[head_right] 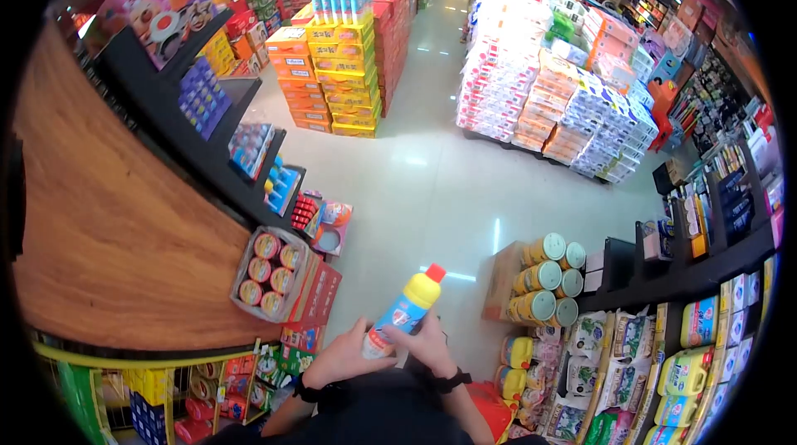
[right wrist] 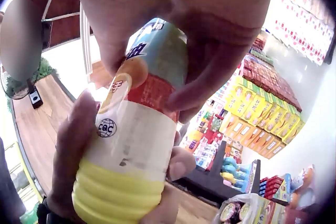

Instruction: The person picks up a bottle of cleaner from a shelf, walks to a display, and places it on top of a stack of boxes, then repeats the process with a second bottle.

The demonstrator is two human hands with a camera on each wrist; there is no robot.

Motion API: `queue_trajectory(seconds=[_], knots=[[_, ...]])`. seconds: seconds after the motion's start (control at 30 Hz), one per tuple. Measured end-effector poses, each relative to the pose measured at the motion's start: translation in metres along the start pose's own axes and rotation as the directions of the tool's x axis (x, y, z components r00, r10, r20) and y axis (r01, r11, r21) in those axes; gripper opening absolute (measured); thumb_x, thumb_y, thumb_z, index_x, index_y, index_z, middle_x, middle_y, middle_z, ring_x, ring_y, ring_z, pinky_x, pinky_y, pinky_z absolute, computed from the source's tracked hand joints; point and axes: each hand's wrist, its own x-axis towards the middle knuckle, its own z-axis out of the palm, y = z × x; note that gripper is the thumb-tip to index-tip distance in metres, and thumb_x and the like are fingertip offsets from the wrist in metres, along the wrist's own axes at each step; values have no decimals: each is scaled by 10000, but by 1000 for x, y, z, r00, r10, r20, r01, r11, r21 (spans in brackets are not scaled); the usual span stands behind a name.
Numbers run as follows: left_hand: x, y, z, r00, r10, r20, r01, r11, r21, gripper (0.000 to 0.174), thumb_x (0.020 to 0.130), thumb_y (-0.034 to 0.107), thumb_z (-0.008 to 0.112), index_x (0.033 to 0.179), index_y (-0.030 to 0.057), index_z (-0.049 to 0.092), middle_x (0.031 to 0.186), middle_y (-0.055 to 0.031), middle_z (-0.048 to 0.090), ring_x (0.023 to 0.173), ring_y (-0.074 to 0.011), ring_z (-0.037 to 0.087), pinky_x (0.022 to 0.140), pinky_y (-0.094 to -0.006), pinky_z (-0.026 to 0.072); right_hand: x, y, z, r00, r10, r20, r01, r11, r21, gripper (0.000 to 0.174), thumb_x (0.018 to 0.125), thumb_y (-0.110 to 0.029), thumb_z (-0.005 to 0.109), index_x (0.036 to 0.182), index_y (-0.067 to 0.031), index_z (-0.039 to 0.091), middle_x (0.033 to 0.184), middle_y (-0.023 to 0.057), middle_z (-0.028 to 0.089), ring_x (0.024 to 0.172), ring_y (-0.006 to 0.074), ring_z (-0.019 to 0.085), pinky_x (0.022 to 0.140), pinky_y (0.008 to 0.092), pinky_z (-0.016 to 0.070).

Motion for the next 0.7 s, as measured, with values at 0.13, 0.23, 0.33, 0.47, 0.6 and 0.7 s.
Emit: queue_trajectory(seconds=[0.13,0.23,0.33,0.47,0.6,0.7], knots=[[49,17,-19,991,-106,-76,108,994,23,718,790,500,836,1189,-27,556,1064,-239,699,1033,-365,702,850,-417,538,64,-20,-13,993,18,117,-11,998,-59,773,822,-154,867,1410,-18,383,1220,99,613,1107,205,647,949,365,550],[97,29,-27,979,-135,-154,146,987,60,654,798,465,833,1162,-24,595,1032,-215,712,1008,-351,710,852,-411,541,120,-34,-31,987,-49,156,53,998,-19,790,815,-168,874,1418,-19,386,1209,102,622,1107,203,644,949,363,546],[153,59,-43,989,-37,-145,42,999,31,631,804,432,838,1191,-2,593,1053,-197,717,991,-322,724,847,-401,553,182,-62,-57,975,-106,196,114,993,-32,823,795,-199,892,1423,-23,390,1211,103,624,1103,203,646,957,373,543],[216,103,-58,992,-2,-130,9,998,57,581,813,412,839,1188,22,628,1072,-174,727,985,-280,730,845,-383,559,246,-99,-90,969,-160,190,165,986,-10,851,775,-205,904,1428,-26,387,1205,98,627,1096,201,649,952,369,545],[280,135,-71,998,-46,-33,45,999,-12,555,825,415,831,1178,28,649,1075,-157,733,982,-240,727,859,-362,557,297,-120,-124,972,-198,128,199,980,4,845,750,-173,907,1409,-45,394,1166,77,614,1048,176,644,909,349,549],[321,140,-68,999,-32,36,34,997,-64,487,877,379,798,1191,37,652,1062,-137,727,963,-241,708,847,-367,540,317,-127,-148,985,-158,66,155,987,46,839,749,-162,905,1409,-38,401,1154,79,622,1029,176,654,896,347,557]])
